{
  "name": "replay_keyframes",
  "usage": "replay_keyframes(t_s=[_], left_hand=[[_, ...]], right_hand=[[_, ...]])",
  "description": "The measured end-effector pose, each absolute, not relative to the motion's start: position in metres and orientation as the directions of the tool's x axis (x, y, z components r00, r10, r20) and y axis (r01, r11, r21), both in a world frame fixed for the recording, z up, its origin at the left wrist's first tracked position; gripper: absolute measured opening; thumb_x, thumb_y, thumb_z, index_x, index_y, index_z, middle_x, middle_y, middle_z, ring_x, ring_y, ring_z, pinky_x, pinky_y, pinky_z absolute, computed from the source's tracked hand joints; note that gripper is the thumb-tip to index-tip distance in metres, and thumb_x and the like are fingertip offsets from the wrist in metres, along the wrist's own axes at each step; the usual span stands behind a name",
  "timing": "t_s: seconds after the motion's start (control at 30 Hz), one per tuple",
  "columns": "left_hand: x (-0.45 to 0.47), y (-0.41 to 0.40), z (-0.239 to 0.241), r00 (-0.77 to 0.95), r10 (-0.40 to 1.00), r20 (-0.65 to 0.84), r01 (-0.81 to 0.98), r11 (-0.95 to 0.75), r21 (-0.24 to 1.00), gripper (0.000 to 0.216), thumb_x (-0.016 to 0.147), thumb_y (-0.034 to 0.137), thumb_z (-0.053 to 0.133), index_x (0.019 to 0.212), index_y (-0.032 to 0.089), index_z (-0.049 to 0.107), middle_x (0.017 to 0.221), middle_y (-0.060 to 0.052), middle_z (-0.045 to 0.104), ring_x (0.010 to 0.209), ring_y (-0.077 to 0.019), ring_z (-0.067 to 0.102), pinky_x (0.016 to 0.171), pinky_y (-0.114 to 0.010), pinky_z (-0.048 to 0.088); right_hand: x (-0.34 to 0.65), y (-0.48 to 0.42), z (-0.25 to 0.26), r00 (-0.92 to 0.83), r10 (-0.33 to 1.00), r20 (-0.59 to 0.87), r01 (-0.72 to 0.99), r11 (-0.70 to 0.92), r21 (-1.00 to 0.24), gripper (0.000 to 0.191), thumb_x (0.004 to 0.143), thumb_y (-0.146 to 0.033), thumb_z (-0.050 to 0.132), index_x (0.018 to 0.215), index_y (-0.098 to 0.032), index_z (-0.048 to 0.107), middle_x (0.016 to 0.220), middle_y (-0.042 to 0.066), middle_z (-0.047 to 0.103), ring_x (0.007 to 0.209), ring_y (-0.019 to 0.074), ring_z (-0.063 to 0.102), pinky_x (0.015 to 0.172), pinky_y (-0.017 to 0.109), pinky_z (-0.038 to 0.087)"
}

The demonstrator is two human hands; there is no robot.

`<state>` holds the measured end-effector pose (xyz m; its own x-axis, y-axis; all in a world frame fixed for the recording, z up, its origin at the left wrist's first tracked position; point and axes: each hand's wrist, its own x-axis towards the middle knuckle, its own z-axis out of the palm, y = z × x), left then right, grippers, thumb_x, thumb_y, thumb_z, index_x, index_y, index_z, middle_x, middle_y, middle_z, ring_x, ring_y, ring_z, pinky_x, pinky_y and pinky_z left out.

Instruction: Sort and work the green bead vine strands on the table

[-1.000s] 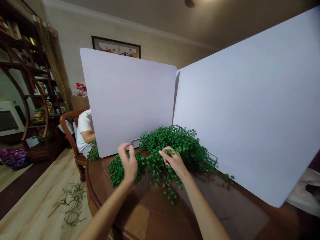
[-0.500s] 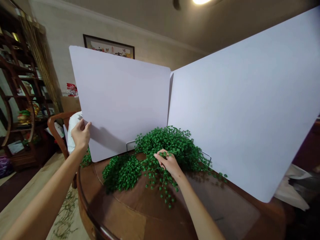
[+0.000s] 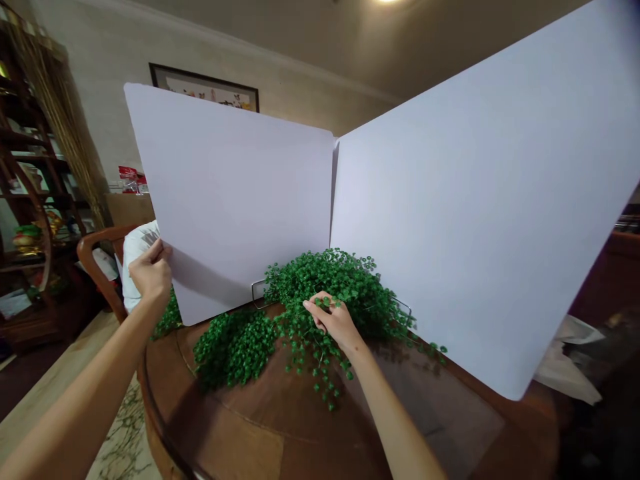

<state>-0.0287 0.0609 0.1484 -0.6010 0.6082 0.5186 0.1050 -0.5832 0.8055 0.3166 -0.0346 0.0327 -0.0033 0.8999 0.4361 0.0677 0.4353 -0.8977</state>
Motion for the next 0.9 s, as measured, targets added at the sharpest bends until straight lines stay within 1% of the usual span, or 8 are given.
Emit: replay_keyframes(t_s=[0.07, 0.1, 0.3, 0.47, 0.6, 0.73, 0.9], left_hand=[[-0.032, 0.071, 0.145, -0.649, 0.514, 0.560, 0.139, -0.644, 0.752, 0.035, 0.076, -0.002, 0.068, 0.109, 0.008, 0.067, 0.075, 0.008, 0.073, 0.095, -0.0127, 0.064, 0.098, -0.027, 0.046], [-0.034, 0.075, 0.144, -0.658, 0.491, 0.571, 0.146, -0.661, 0.736, 0.035, 0.076, -0.003, 0.068, 0.109, 0.007, 0.068, 0.077, 0.007, 0.073, 0.093, -0.0125, 0.064, 0.098, -0.028, 0.047], [-0.045, 0.089, 0.138, -0.658, 0.486, 0.575, 0.147, -0.666, 0.731, 0.035, 0.075, -0.002, 0.070, 0.109, 0.007, 0.068, 0.082, 0.005, 0.075, 0.087, -0.0113, 0.065, 0.093, -0.028, 0.050], [-0.051, 0.096, 0.135, -0.634, 0.479, 0.607, 0.184, -0.669, 0.720, 0.036, 0.076, 0.001, 0.071, 0.111, 0.008, 0.067, 0.099, 0.001, 0.076, 0.093, -0.0136, 0.067, 0.097, -0.032, 0.051], [-0.051, 0.096, 0.135, -0.642, 0.421, 0.641, 0.278, -0.651, 0.706, 0.034, 0.079, 0.004, 0.070, 0.113, 0.004, 0.065, 0.110, -0.005, 0.073, 0.100, -0.0162, 0.066, 0.100, -0.035, 0.049], [-0.052, 0.095, 0.135, -0.630, 0.417, 0.655, 0.301, -0.646, 0.702, 0.035, 0.080, 0.005, 0.069, 0.115, 0.002, 0.064, 0.113, -0.007, 0.072, 0.101, -0.0169, 0.066, 0.101, -0.037, 0.050], [-0.054, 0.097, 0.136, -0.595, 0.437, 0.674, 0.325, -0.637, 0.699, 0.034, 0.080, 0.006, 0.069, 0.114, 0.003, 0.064, 0.109, -0.005, 0.073, 0.098, -0.0170, 0.066, 0.100, -0.041, 0.050]], right_hand=[[0.316, -0.036, 0.035, -0.006, 0.895, 0.445, 0.068, 0.445, -0.893, 0.030, 0.081, -0.051, 0.064, 0.075, -0.023, 0.054, 0.048, -0.008, 0.045, 0.041, 0.0090, 0.038, 0.041, 0.022, 0.033], [0.316, -0.037, 0.036, -0.013, 0.894, 0.447, 0.069, 0.447, -0.892, 0.030, 0.081, -0.051, 0.064, 0.075, -0.023, 0.054, 0.048, -0.007, 0.045, 0.041, 0.0091, 0.038, 0.041, 0.022, 0.033], [0.314, -0.039, 0.036, -0.052, 0.898, 0.436, 0.073, 0.439, -0.896, 0.031, 0.081, -0.051, 0.064, 0.074, -0.022, 0.054, 0.048, -0.007, 0.045, 0.043, 0.0091, 0.039, 0.042, 0.022, 0.032], [0.316, -0.038, 0.036, -0.048, 0.895, 0.443, 0.069, 0.446, -0.893, 0.031, 0.081, -0.051, 0.064, 0.074, -0.022, 0.054, 0.049, -0.007, 0.044, 0.043, 0.0092, 0.038, 0.042, 0.022, 0.031], [0.317, -0.038, 0.036, -0.055, 0.899, 0.435, 0.071, 0.438, -0.896, 0.030, 0.082, -0.050, 0.065, 0.074, -0.022, 0.054, 0.049, -0.007, 0.045, 0.043, 0.0088, 0.038, 0.042, 0.021, 0.032], [0.317, -0.038, 0.035, -0.044, 0.900, 0.433, 0.079, 0.436, -0.897, 0.029, 0.082, -0.049, 0.065, 0.074, -0.022, 0.055, 0.049, -0.007, 0.045, 0.043, 0.0087, 0.039, 0.042, 0.021, 0.032], [0.317, -0.037, 0.034, -0.055, 0.902, 0.429, 0.064, 0.432, -0.900, 0.029, 0.081, -0.049, 0.065, 0.074, -0.023, 0.055, 0.049, -0.008, 0.045, 0.043, 0.0087, 0.038, 0.043, 0.021, 0.032]])
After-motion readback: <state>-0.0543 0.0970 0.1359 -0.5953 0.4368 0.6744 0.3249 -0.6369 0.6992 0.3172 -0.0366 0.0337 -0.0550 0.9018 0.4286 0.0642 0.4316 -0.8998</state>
